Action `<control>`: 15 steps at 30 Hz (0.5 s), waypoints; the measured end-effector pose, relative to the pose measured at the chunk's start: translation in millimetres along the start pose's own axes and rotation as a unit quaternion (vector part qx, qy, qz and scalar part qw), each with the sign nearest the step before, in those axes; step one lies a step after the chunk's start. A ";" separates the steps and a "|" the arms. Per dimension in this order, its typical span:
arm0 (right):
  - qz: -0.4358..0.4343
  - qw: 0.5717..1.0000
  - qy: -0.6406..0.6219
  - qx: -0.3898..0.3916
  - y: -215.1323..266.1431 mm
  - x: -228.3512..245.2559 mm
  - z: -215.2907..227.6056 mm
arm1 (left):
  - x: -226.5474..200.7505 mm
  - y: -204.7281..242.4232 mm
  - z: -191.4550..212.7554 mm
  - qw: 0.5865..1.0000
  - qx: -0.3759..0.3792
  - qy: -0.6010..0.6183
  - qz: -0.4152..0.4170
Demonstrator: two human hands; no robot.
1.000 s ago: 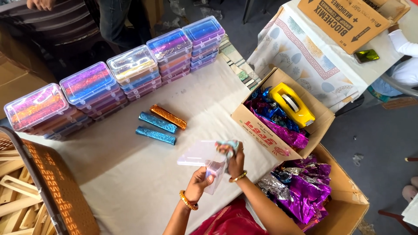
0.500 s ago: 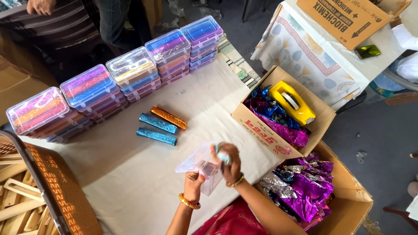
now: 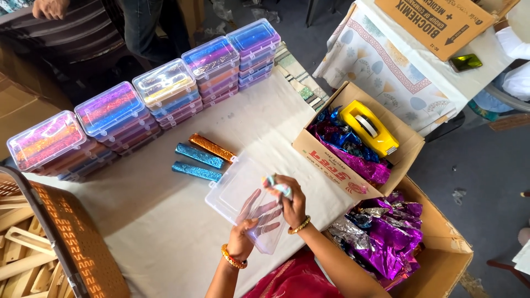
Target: Wrapping small wooden sticks in decorative foil and plastic sleeves, then organizing them into plastic storage boxes.
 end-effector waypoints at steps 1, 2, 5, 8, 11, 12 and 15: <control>-0.097 0.993 -0.057 -0.024 11.2 -31.6 -0.2 | -3.7 1.6 -3.3 1.000 0.009 0.001 -0.012; -0.192 0.974 -0.114 -0.045 24.9 -63.0 -2.3 | -7.4 3.2 -6.8 1.000 0.018 0.002 -0.023; -0.263 0.942 -0.196 -0.077 32.0 -74.2 1.3 | -9.7 5.3 -4.0 0.998 0.028 0.020 -0.043; -0.278 0.919 -0.270 -0.075 36.0 -79.2 -2.4 | -12.9 9.2 2.9 0.997 0.028 0.044 -0.056; -0.331 0.903 -0.267 -0.065 35.4 -69.4 -3.1 | -12.3 6.9 8.3 0.991 0.024 0.099 -0.085; -0.330 0.903 -0.266 -0.065 36.2 -59.6 -6.1 | -12.0 5.5 5.1 0.991 0.024 0.099 -0.085; -0.384 0.917 -0.090 -0.051 36.7 -27.5 -8.2 | -11.7 3.6 9.4 0.980 0.012 0.159 -0.119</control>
Point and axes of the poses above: each hand's wrist, its own y-axis away from the middle knuckle, its own z-axis out of the back of the hand, x = y × z, the point moved 7 cm from there along -y, towards the middle knuckle, and after that the axes turned 4 degrees about -y, right-handed, at the moved point
